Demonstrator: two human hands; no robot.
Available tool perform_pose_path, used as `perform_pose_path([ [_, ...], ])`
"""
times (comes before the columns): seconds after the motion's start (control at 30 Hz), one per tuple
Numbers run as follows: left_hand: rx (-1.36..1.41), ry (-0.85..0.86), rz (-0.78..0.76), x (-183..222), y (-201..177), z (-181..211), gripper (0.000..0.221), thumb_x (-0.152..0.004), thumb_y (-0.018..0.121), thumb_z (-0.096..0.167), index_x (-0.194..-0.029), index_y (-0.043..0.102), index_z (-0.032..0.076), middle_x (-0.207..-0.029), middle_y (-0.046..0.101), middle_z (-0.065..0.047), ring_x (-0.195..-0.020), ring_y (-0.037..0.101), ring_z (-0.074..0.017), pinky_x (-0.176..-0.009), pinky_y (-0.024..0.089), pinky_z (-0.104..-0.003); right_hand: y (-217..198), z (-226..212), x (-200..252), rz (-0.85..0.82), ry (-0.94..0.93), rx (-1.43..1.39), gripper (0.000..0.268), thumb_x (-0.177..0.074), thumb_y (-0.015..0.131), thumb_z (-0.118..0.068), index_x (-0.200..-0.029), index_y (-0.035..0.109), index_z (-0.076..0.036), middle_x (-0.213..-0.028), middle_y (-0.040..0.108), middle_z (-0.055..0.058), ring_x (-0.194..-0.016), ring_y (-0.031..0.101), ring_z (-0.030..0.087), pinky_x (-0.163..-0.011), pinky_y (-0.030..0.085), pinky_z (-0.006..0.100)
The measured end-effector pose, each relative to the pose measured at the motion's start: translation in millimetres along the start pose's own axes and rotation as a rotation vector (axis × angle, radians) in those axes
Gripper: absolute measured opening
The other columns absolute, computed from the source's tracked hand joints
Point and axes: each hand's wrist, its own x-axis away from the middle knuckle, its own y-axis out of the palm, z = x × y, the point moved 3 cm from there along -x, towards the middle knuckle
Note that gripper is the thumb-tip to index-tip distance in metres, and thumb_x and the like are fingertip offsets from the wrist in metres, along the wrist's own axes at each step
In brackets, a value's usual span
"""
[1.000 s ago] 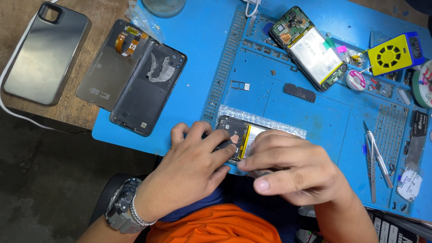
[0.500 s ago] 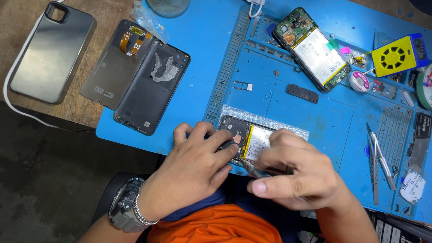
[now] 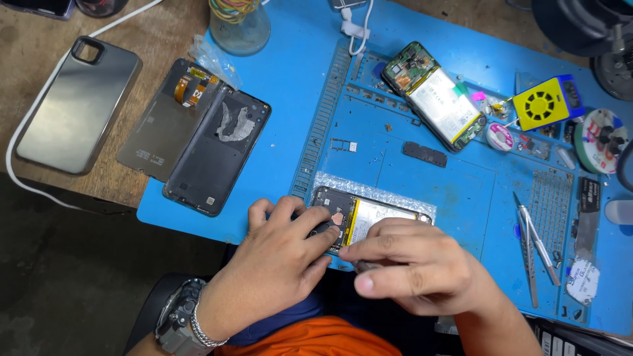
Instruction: Securing the internal components of a mobile phone by driving screws into the chassis with a precision screwdriver.
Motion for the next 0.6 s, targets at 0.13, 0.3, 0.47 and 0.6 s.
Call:
perform_pose_path([
  [0.13,-0.015,-0.012,0.004,0,4,-1,0.037,-0.089,0.068,0.031,-0.124,0.067,0.017,-0.130,0.060,-0.003,-0.107,0.050,-0.0320,-0.076,0.036,-0.055,-1,10,9,0.048,-0.017,0.023,0.022,-0.112,0.048,-0.013,-0.132,0.056,-0.009,-0.112,0.073,0.029,-0.079,0.067,0.038,-0.079,0.060,0.045],
  [0.3,0.088,-0.052,0.023,0,2,-3,0.024,-0.093,0.064,0.030,-0.112,0.072,0.018,-0.126,0.064,-0.003,-0.107,0.052,-0.0305,-0.078,0.033,-0.051,-37,52,54,0.698,0.212,0.252,0.058,-0.100,0.067,0.011,-0.150,0.046,-0.009,-0.122,0.058,0.023,-0.098,0.076,0.040,-0.100,0.069,0.059],
  [0.47,0.090,-0.052,0.118,-9,-1,-2,0.021,-0.093,0.065,0.029,-0.108,0.076,0.018,-0.108,0.069,0.003,-0.101,0.055,-0.0245,-0.077,0.030,-0.048,-59,71,47,0.802,0.516,0.409,0.050,-0.100,0.069,0.014,-0.145,0.050,0.006,-0.115,0.068,0.026,-0.103,0.075,0.031,-0.093,0.061,0.033],
  [0.6,0.092,-0.049,0.209,-17,-1,-4,0.014,-0.093,0.067,0.025,-0.097,0.078,0.018,-0.099,0.070,0.004,-0.100,0.056,-0.0227,-0.079,0.029,-0.047,-57,78,45,0.812,0.579,0.292,0.053,-0.097,0.069,0.012,-0.145,0.051,0.001,-0.106,0.072,0.024,-0.102,0.074,0.024,-0.096,0.062,0.032],
])
